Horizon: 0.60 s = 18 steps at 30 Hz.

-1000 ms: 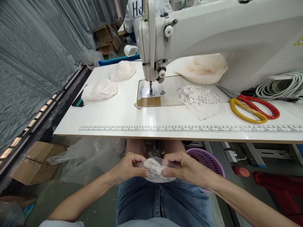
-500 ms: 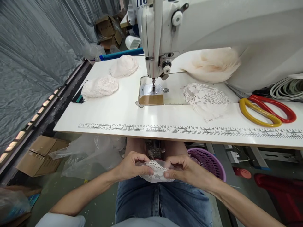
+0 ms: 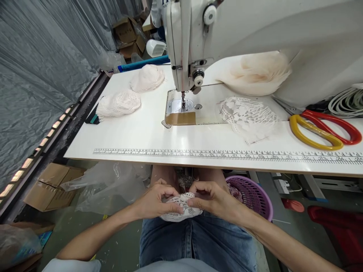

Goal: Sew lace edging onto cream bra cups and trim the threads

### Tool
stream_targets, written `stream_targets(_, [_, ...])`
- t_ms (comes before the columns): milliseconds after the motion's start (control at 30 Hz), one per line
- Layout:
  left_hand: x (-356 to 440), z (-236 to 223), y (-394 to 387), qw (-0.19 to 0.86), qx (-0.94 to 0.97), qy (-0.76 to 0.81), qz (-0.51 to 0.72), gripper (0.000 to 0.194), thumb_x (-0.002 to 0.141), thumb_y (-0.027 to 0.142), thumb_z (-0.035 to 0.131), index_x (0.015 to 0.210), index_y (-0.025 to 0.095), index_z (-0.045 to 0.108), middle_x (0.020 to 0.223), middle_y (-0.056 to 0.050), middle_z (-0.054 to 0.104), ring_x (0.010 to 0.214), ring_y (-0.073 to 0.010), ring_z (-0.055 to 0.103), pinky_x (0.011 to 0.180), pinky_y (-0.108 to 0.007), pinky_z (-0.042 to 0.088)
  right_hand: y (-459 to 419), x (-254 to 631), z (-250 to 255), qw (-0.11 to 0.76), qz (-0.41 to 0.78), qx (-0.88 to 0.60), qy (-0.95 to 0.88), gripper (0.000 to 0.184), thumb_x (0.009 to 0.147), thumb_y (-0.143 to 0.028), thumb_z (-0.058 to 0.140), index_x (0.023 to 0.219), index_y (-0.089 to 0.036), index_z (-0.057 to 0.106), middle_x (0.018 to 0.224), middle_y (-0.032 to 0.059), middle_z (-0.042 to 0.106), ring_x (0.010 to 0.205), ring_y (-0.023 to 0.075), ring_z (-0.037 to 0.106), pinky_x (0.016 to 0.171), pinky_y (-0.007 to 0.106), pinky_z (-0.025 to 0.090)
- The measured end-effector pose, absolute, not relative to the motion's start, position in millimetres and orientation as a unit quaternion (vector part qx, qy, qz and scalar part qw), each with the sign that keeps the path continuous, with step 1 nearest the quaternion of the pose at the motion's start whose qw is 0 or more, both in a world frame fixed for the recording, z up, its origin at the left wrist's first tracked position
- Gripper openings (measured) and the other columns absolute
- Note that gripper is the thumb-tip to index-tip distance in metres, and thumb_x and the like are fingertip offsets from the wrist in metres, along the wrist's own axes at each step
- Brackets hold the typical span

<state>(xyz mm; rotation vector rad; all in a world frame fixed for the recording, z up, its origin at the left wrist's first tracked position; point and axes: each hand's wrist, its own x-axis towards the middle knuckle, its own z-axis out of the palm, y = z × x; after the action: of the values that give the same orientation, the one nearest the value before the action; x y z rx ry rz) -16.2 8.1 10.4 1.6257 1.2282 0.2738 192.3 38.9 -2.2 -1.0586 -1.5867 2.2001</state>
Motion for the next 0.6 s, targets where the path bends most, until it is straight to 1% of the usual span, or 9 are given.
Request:
stream_targets(67, [-21.5, 16.1, 9.6, 0.485, 0.716, 0.495, 0.086, 0.039, 0.072, 0.052, 0.066, 0.058, 0.016, 0.064, 0.051, 0.003, 0.045, 0.060, -0.0121, 0.043, 0.067, -0.024, 0.030, 39.5, 193.6, -2.2, 0.115, 0.750, -0.361, -0.543, 0.038, 0.068, -0.053, 0.070, 0.068, -0.017, 0.056, 0.064, -0.0027, 0.050, 0.059, 0.0101, 0.041, 0.054, 0.023, 0.031])
stream_targets(100, [-23.2, 18.0, 10.5, 0.479, 0.731, 0.478, 0.086, 0.038, 0.072, 0.051, 0.066, 0.058, 0.016, 0.063, 0.053, 0.002, 0.047, 0.062, -0.0132, 0.045, 0.069, -0.024, 0.031, 39.7, 193.9, -2.1, 0.113, 0.747, -0.363, -0.546, 0.038, 0.068, -0.053, 0.069, 0.067, -0.017, 0.056, 0.064, -0.0027, 0.050, 0.058, 0.0101, 0.040, 0.054, 0.023, 0.031])
stream_targets(167, [-23.1, 19.2, 12.8, 0.490, 0.741, 0.444, 0.118, 0.030, 0.072, 0.048, 0.068, 0.069, 0.018, 0.067, 0.069, -0.001, 0.057, 0.072, -0.0162, 0.051, 0.075, -0.026, 0.032, 39.9, 193.4, -2.0, 0.107, 0.735, -0.368, -0.559, 0.039, 0.068, -0.053, 0.069, 0.067, -0.017, 0.055, 0.064, -0.0027, 0.050, 0.058, 0.0101, 0.039, 0.053, 0.023, 0.030])
stream_targets(233, [-18.2, 16.6, 15.1, 0.533, 0.709, 0.435, 0.153, 0.032, 0.068, 0.046, 0.071, 0.084, 0.019, 0.069, 0.082, -0.003, 0.062, 0.079, -0.0175, 0.053, 0.075, -0.025, 0.034, 40.1, 191.7, -2.2, 0.105, 0.716, -0.370, -0.582, 0.038, 0.070, -0.053, 0.068, 0.067, -0.017, 0.055, 0.063, -0.0033, 0.048, 0.057, 0.0096, 0.037, 0.052, 0.023, 0.028])
stream_targets(300, [-10.5, 12.0, 17.0, 0.589, 0.645, 0.459, 0.163, 0.036, 0.066, 0.047, 0.072, 0.085, 0.017, 0.069, 0.075, -0.001, 0.060, 0.070, -0.0139, 0.051, 0.065, -0.022, 0.035, 41.1, 189.9, -2.2, 0.108, 0.699, -0.370, -0.603, 0.037, 0.072, -0.052, 0.067, 0.066, -0.017, 0.055, 0.060, -0.0045, 0.044, 0.055, 0.0087, 0.034, 0.051, 0.023, 0.026])
stream_targets(367, [-4.2, 8.4, 18.4, 0.632, 0.577, 0.489, 0.169, 0.035, 0.067, 0.048, 0.071, 0.075, 0.014, 0.067, 0.061, 0.002, 0.053, 0.057, -0.0094, 0.044, 0.054, -0.020, 0.030, 43.3, 189.4, -1.6, 0.109, 0.687, -0.373, -0.614, 0.036, 0.073, -0.050, 0.066, 0.067, -0.017, 0.055, 0.058, -0.0054, 0.041, 0.053, 0.0082, 0.032, 0.049, 0.023, 0.024])
stream_targets(400, [-2.9, 7.5, 18.8, 0.646, 0.547, 0.501, 0.180, 0.035, 0.067, 0.047, 0.071, 0.070, 0.013, 0.065, 0.058, 0.003, 0.050, 0.055, -0.0082, 0.041, 0.052, -0.020, 0.029, 45.0, 189.9, -1.2, 0.104, 0.688, -0.371, -0.615, 0.035, 0.073, -0.050, 0.066, 0.069, -0.017, 0.056, 0.058, -0.0055, 0.041, 0.053, 0.0081, 0.032, 0.049, 0.023, 0.024])
stream_targets(467, [-5.4, 7.5, 19.3, 0.669, 0.499, 0.508, 0.213, 0.035, 0.067, 0.045, 0.071, 0.066, 0.012, 0.062, 0.058, 0.003, 0.050, 0.055, -0.0075, 0.041, 0.052, -0.019, 0.030, 49.4, 192.9, -0.7, 0.081, 0.707, -0.354, -0.606, 0.035, 0.073, -0.051, 0.065, 0.072, -0.016, 0.058, 0.060, -0.0050, 0.043, 0.055, 0.0086, 0.035, 0.050, 0.023, 0.026])
stream_targets(600, [-23.7, 9.4, 19.0, 0.728, 0.392, 0.496, 0.264, 0.031, 0.068, 0.039, 0.074, 0.067, 0.012, 0.059, 0.062, 0.001, 0.056, 0.057, -0.0072, 0.048, 0.056, -0.018, 0.036, 58.2, 201.8, -4.0, 0.028, 0.762, -0.309, -0.569, 0.034, 0.070, -0.047, 0.069, 0.071, -0.014, 0.062, 0.064, -0.0026, 0.051, 0.061, 0.0107, 0.045, 0.057, 0.024, 0.034])
